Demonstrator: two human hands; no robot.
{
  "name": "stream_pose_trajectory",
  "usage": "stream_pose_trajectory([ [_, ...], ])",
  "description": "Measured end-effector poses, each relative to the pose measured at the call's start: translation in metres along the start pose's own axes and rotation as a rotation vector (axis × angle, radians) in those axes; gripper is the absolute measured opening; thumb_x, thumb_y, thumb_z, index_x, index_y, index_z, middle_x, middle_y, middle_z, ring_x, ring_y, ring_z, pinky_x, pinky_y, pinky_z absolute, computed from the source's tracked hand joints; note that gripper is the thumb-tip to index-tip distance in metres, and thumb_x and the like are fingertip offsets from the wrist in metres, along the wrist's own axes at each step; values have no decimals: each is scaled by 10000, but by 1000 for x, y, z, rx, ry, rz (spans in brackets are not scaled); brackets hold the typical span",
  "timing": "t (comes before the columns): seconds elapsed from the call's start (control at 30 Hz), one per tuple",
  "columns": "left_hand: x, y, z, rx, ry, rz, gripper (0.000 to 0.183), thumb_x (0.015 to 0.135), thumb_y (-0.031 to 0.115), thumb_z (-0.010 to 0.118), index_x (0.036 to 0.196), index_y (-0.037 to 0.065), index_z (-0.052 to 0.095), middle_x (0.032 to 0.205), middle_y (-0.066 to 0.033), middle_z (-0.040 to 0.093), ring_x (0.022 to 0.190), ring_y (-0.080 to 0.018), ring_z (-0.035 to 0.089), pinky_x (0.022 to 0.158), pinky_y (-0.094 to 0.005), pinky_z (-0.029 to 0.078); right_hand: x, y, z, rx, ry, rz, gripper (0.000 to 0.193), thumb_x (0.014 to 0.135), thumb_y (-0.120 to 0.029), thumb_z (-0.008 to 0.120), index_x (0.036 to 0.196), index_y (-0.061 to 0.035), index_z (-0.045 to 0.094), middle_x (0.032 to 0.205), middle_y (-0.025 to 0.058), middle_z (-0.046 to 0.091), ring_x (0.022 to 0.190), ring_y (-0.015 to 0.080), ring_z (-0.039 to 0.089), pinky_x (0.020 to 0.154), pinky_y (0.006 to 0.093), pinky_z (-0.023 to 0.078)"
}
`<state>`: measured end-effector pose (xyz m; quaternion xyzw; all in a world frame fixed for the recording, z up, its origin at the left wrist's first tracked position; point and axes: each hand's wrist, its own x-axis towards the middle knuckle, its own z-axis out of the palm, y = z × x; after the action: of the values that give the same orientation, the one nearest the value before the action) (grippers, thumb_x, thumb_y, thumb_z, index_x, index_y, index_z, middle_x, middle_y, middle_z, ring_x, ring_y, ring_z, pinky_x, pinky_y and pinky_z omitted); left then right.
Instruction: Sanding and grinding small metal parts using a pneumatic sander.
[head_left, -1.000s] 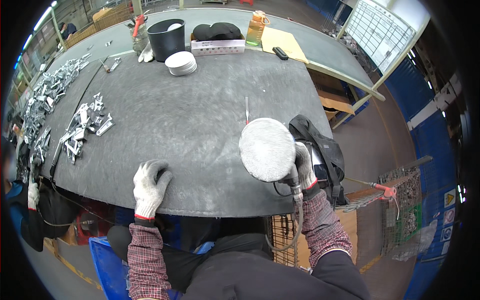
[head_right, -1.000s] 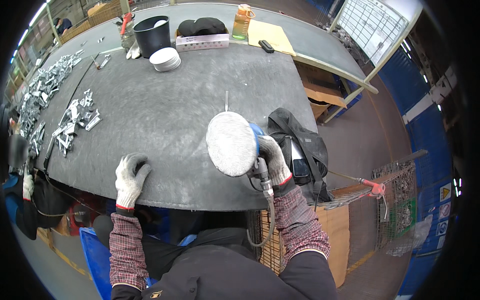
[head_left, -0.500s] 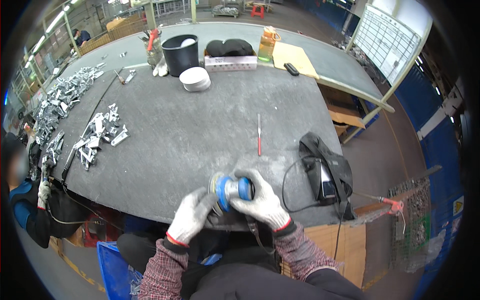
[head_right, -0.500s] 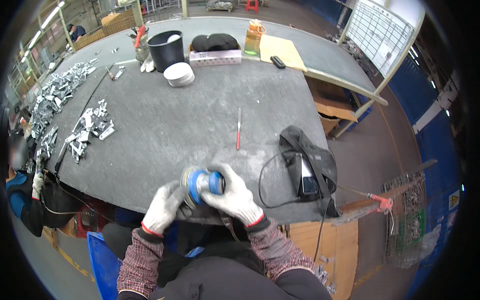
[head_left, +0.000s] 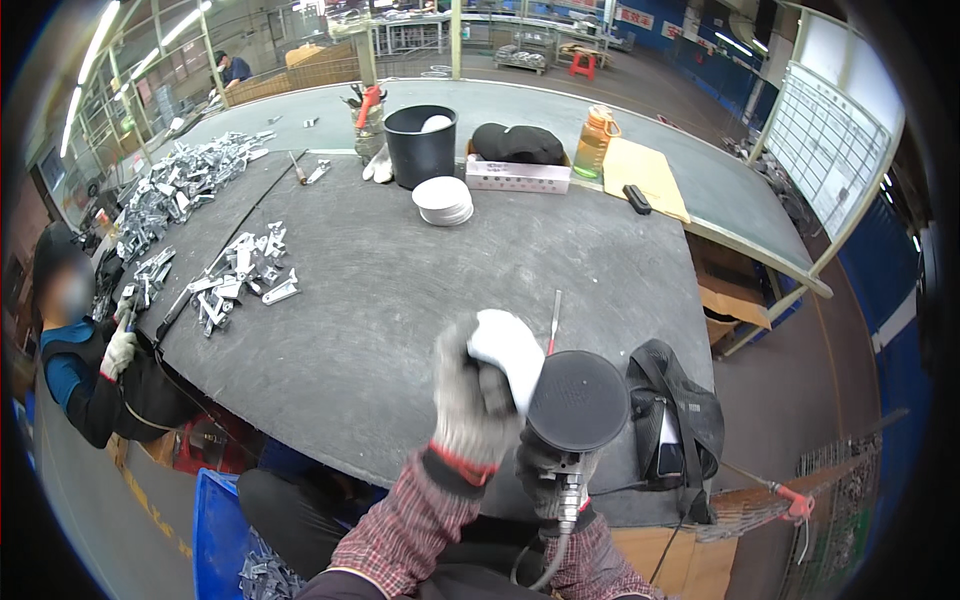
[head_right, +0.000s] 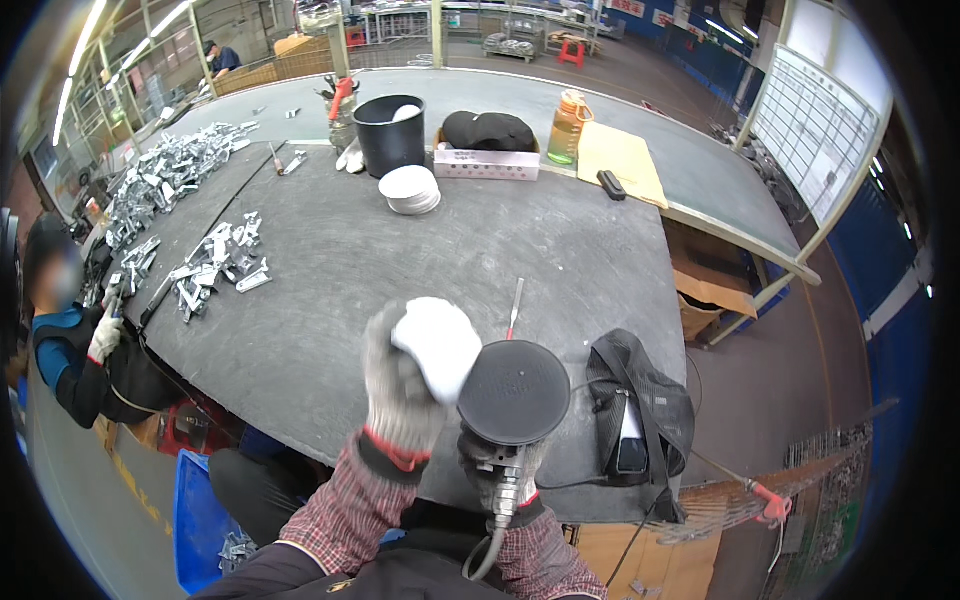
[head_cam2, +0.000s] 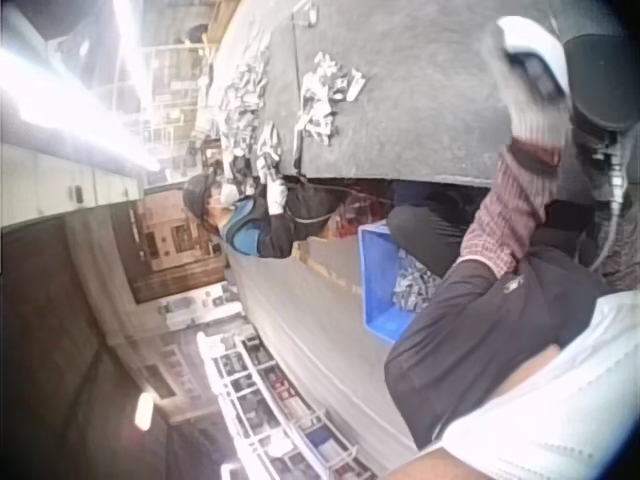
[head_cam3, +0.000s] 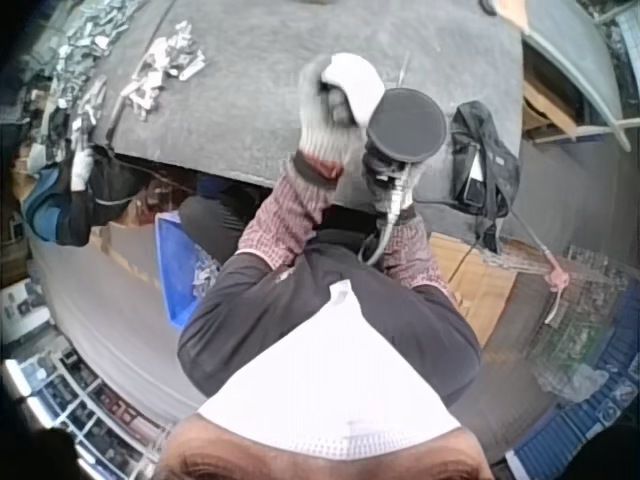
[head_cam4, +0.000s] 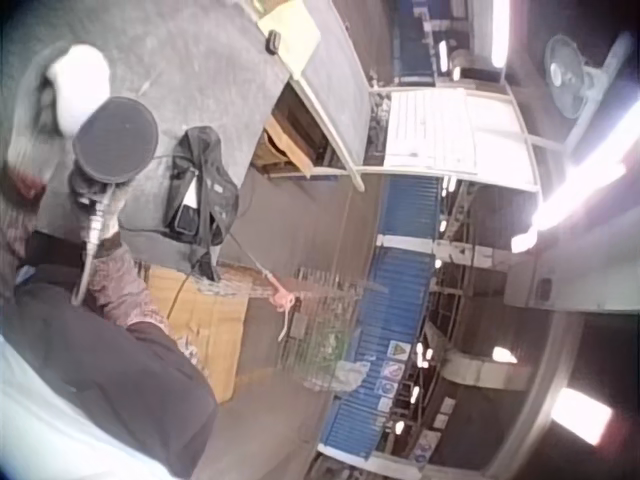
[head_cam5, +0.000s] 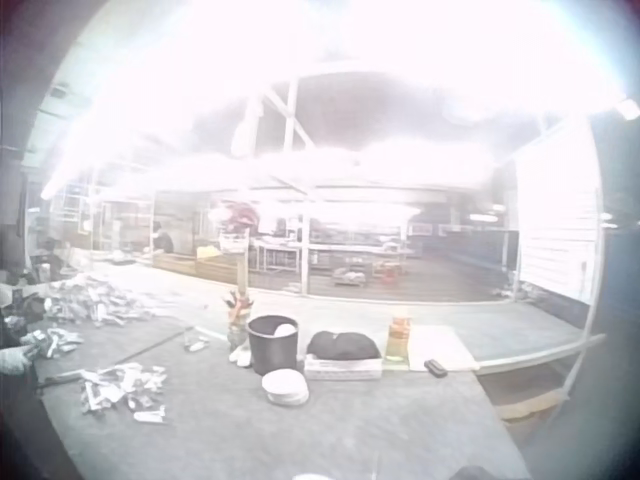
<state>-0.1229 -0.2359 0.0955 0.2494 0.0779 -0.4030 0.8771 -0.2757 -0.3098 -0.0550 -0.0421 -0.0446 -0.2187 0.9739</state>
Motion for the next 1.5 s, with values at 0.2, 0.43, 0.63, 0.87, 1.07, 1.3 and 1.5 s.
stream_pose_trajectory([
  [0.2,117,121,13,692,97,824,372,1138,363,651,1227,3,686,852,-53,750,695,-124,686,613,-298,524,-1,-43,97,-1224,467,309,683,862,-59,823,1503,0,595,1025,126,746,605,143,684,572,297,592],
  [0.43,264,261,101,1784,545,1657,277,1039,303,716,1213,90,750,1221,-166,757,1059,-437,782,916,-561,628,-38,-25,59,-1433,343,34,732,836,-191,912,1482,4,628,1256,127,760,1195,269,727,1074,440,582],
  [0.63,399,276,93,2436,458,1204,351,1112,208,510,1352,147,759,1306,-254,781,1225,-465,753,1097,-556,586,-24,-26,85,-1445,491,240,697,847,-194,922,1458,11,657,1387,192,763,1337,323,700,1201,460,512],
  [0.87,362,222,76,2465,132,956,477,1047,345,769,1485,172,693,1543,-159,673,1428,-419,635,1155,-533,562,-38,-35,49,-1567,335,125,779,792,-167,916,1490,42,639,1407,221,748,1334,340,703,1178,471,529],
  [1.07,347,211,27,2744,-182,388,682,867,341,929,1492,157,729,1464,-135,744,1357,-343,714,1186,-472,548,-29,-32,60,-1381,431,197,841,758,-230,938,1496,32,631,1423,183,724,1368,308,657,1217,462,480],
  [1.3,356,255,0,2225,-75,796,333,1059,332,712,1290,114,812,1225,-183,826,1191,-390,773,1044,-475,587,-37,-29,52,-1408,376,141,854,758,-230,935,1513,10,617,1406,155,734,1314,281,667,1182,435,505],
  [1.5,272,228,-16,1380,406,947,339,1010,165,704,1266,-52,752,1084,-230,815,1114,-354,804,914,-474,616,-40,-27,35,-1385,374,76,848,770,-198,931,1528,6,609,1289,131,740,1094,220,708,953,367,596],
])
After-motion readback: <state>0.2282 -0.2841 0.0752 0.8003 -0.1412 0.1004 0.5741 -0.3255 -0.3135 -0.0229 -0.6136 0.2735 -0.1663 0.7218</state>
